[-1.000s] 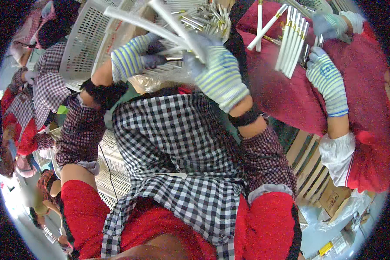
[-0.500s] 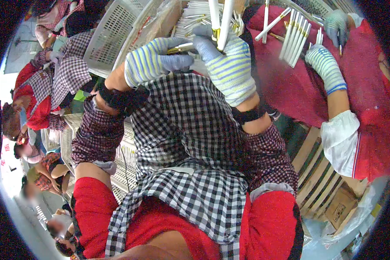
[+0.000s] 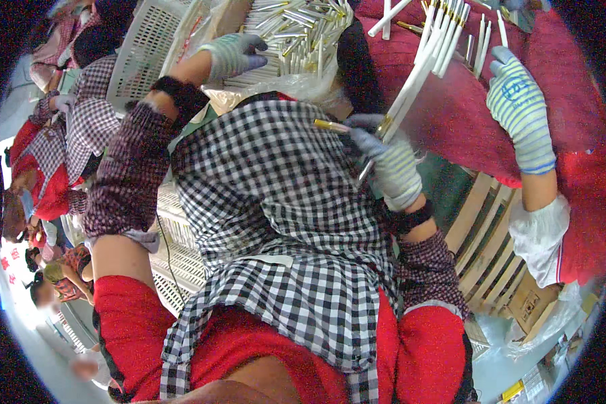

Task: The recorder is assembling small plastic tubes by attaching metallic tips and sorting them into various baskets.

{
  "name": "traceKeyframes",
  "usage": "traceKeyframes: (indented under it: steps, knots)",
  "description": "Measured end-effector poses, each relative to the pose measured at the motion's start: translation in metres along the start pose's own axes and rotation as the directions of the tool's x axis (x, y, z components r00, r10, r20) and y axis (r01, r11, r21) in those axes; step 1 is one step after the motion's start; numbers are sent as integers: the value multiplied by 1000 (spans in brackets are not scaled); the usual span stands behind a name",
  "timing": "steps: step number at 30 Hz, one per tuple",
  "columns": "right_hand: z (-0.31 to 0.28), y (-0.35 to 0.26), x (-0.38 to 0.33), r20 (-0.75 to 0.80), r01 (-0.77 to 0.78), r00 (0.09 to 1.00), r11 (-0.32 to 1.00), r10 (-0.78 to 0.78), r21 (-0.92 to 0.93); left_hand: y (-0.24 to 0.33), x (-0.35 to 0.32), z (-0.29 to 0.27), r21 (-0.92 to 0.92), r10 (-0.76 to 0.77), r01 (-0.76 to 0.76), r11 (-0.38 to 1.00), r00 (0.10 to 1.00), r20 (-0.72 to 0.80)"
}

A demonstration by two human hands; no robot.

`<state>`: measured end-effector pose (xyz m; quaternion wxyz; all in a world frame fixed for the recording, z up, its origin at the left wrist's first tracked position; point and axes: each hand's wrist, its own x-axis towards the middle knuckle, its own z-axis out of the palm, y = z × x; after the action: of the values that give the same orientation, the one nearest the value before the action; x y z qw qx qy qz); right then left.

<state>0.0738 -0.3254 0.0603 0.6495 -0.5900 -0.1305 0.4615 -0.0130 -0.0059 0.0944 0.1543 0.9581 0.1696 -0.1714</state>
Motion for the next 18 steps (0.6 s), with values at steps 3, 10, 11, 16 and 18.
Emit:
traceKeyframes:
  steps: [3, 10, 11, 16, 18]
  knots:
    - [4, 7, -7, 8, 23, 1000, 1000, -23, -12, 21, 43, 9, 144, -98, 78, 986, 986, 137]
    - [42, 0, -12, 1, -15, 1000, 1000, 15, -27, -49, 164, 178, -68, 53, -46, 997, 993, 106]
    - [51, 0, -11, 24, -5, 1000, 1000, 5, -2, -111, 158, 203, -111, 85, -75, 991, 993, 82]
    - [30, -12, -2, -99, 202, 970, 964, -221, -171, 11, 123, 82, -117, -49, 81, 990, 966, 254]
    - [35, -24, 1, -95, 214, 969, 968, -227, -131, -6, 109, 85, -330, -154, 234, 915, 956, 252]
